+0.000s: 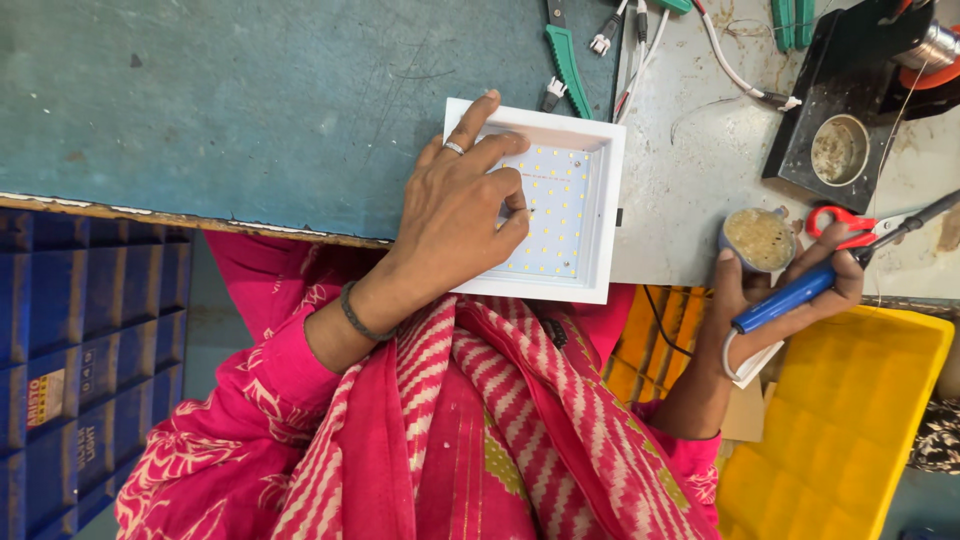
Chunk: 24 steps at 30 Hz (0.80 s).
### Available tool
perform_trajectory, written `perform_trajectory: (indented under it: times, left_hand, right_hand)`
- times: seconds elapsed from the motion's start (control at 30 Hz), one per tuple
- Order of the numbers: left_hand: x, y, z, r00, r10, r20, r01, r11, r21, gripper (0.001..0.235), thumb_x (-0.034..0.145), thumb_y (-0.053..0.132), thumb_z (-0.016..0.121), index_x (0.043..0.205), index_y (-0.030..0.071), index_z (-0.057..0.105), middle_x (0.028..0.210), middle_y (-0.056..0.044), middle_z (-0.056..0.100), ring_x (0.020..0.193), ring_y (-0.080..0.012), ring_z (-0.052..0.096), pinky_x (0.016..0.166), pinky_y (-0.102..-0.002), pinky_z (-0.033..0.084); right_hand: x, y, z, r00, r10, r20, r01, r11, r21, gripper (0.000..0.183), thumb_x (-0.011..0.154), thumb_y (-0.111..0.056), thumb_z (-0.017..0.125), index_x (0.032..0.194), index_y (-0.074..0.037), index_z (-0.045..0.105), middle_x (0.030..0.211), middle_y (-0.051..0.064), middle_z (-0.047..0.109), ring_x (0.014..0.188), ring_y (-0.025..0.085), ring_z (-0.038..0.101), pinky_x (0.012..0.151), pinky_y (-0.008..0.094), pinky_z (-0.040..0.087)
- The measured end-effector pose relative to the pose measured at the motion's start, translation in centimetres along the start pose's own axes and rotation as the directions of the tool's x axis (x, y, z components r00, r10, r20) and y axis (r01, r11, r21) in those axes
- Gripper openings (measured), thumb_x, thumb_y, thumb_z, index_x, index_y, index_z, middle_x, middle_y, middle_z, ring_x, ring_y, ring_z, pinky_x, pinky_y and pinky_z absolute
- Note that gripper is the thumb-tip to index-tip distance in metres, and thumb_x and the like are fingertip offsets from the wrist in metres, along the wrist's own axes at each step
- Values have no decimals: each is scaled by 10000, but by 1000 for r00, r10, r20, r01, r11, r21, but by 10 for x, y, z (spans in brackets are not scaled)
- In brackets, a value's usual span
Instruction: The person solders small components onto a square LED light module using a soldering iron and solder. They repeatedly apply solder to individual points on the module, occasionally using pliers to adjust components and a small container to apply flux or paste.
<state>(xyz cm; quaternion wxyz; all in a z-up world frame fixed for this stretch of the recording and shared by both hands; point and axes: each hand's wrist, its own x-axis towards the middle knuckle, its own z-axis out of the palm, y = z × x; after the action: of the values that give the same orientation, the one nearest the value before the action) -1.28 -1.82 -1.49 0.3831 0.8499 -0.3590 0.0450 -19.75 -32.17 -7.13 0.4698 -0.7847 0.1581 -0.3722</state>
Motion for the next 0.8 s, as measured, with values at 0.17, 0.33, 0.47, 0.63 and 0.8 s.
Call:
perform_trajectory:
  times: [0.17,0.33,0.47,0.63,0.8]
  left_hand:
    - [-1,0,0,1000,10,-1,-10,999,31,118,770,146,742,688,74,696,1321,-116,683,1478,-385,397,1084,-586,400]
    - [2,2,-3,999,-20,29,19,999,27,118,760,147,738,676,72,701,1306,-98,689,1474,-380,411,1047,-578,415]
    - [7,7,-8,999,-14,37,12,998,57,105,737,165,753,688,76,726,1287,-92,691,1445,-381,432,1048,-599,405]
    - [6,7,-6,1000,-10,26,8,998,60,119,741,172,761,685,73,729,1287,-80,700,1436,-380,444,1070,-603,398]
    - [5,6,-5,1000,2,22,-4,998,69,125,742,171,760,679,70,724,1288,-86,700,1435,-386,442,1068,-616,393]
  right_hand:
    - [1,-12,0,998,-54,14,56,981,-185,774,998,158,717,1526,-124,225,1731,234,252,1591,321,366,1258,428,381]
    - [2,-17,5,984,-141,-105,135,989,-58,543,1147,-225,686,1507,-35,326,1493,248,489,1411,282,537,1197,381,420]
    - [-8,-24,5,985,-68,-156,82,993,87,655,1067,-500,645,1430,23,489,1080,193,727,783,210,678,722,293,563]
    - [-10,-33,13,984,22,-175,-3,994,106,417,1054,-305,646,1224,75,640,815,133,696,654,161,650,614,248,510]
    - [-3,-42,21,990,123,-64,-115,986,125,248,1023,-108,631,1189,76,614,829,129,693,679,144,675,623,238,544]
